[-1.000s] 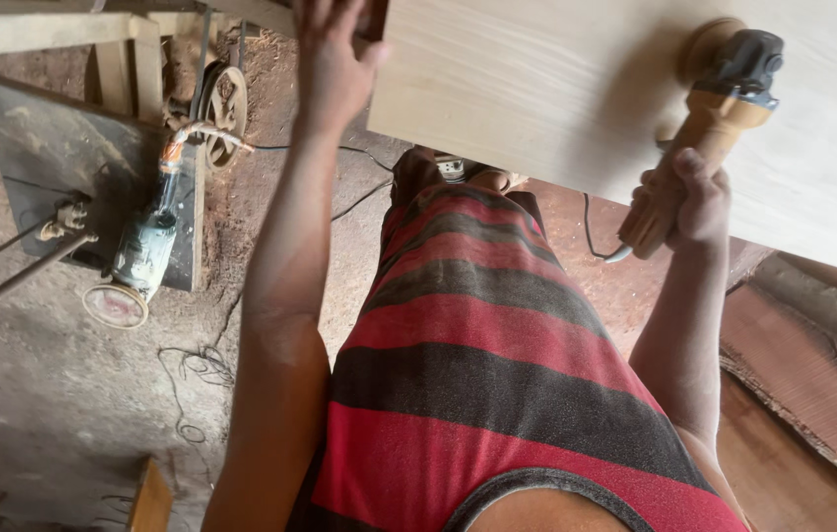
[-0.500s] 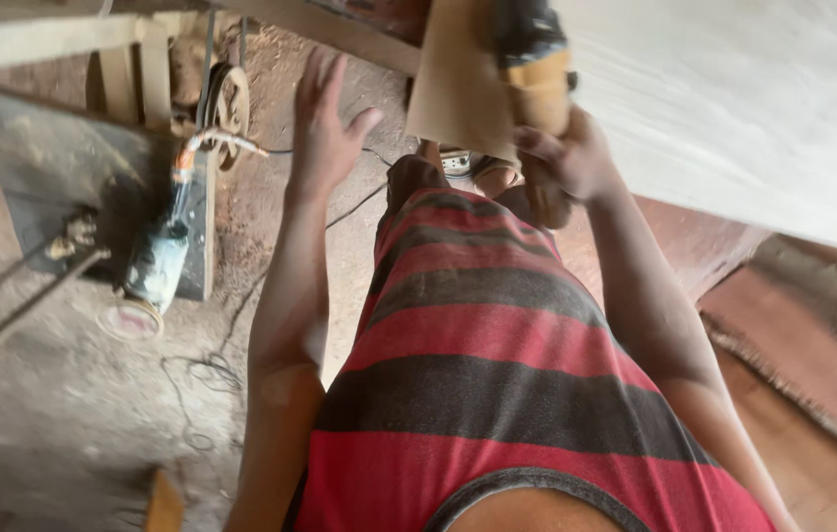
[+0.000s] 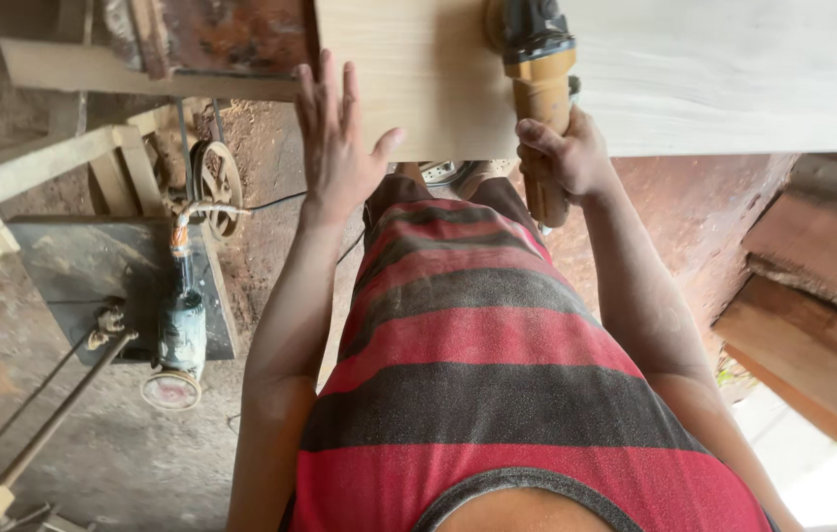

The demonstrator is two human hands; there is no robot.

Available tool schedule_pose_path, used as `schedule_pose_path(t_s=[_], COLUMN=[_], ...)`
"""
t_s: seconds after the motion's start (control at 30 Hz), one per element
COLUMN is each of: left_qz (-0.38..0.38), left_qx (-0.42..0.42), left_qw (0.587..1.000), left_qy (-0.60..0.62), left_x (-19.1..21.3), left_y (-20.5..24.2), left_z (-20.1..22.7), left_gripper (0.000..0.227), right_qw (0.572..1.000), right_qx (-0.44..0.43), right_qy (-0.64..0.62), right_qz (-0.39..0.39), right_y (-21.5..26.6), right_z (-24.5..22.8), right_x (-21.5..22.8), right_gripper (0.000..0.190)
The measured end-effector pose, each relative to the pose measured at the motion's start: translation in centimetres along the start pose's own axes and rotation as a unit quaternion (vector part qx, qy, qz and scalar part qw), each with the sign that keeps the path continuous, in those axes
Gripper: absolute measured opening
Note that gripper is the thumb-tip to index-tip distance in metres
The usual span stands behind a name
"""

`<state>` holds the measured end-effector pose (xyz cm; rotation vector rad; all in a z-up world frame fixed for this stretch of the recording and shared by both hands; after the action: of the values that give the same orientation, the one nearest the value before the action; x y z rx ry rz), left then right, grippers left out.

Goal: The person uses an electric sander to smooth the surface of a large wooden plank on a workbench. They move the sander back and forth across the plank, then flip it over to sand the other side.

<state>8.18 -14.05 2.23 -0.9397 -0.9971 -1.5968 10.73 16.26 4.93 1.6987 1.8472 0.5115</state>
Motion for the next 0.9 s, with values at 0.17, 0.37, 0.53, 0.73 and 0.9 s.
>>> schedule_pose_path(t_s=[0.17,0.37,0.53,0.73,0.9], left_qz=[-0.152,-0.176,-0.141,-0.160,-0.166], left_qx=[-0.005,0.089,0.078,0.103,0.105], left_qw=[0.986,0.971,0.974,0.968,0.963], left_qy=[-0.070,-0.138,-0.158,-0.164,-0.185], left_x=[-4.5,-3.8,-2.5,-2.7,-4.7], left_y=[-1.9,-4.3,-3.6,-3.9,-4.2], left_z=[8.6,12.0,13.4,13.6,11.2], left_gripper=[0.100,0.093,0.089,0.089,0.086], right_qw=[0.995,0.984,0.979,0.971,0.967], right_qx=[0.045,0.038,0.055,0.041,0.020], right_qy=[-0.049,-0.099,-0.099,-0.091,-0.093], right_qz=[0.072,0.144,0.171,0.219,0.236], right_y=[3.0,7.2,10.4,13.9,14.9], right_z=[1.3,3.6,4.8,5.6,6.1], right_x=[9.0,20.2,27.2,31.4,29.6], right_gripper=[0.026,0.023,0.024,0.033,0.039])
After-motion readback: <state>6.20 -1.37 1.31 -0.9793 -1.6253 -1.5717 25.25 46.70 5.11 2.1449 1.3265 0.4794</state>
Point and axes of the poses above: each hand's wrist, its own y-axis away from the middle knuckle, its own x-axis out of the back of the hand, z = x × y, the point moved 8 cm from there along -y, towards the middle knuckle, and after that the axes turned 4 degrees about x, right-handed, at the moved point
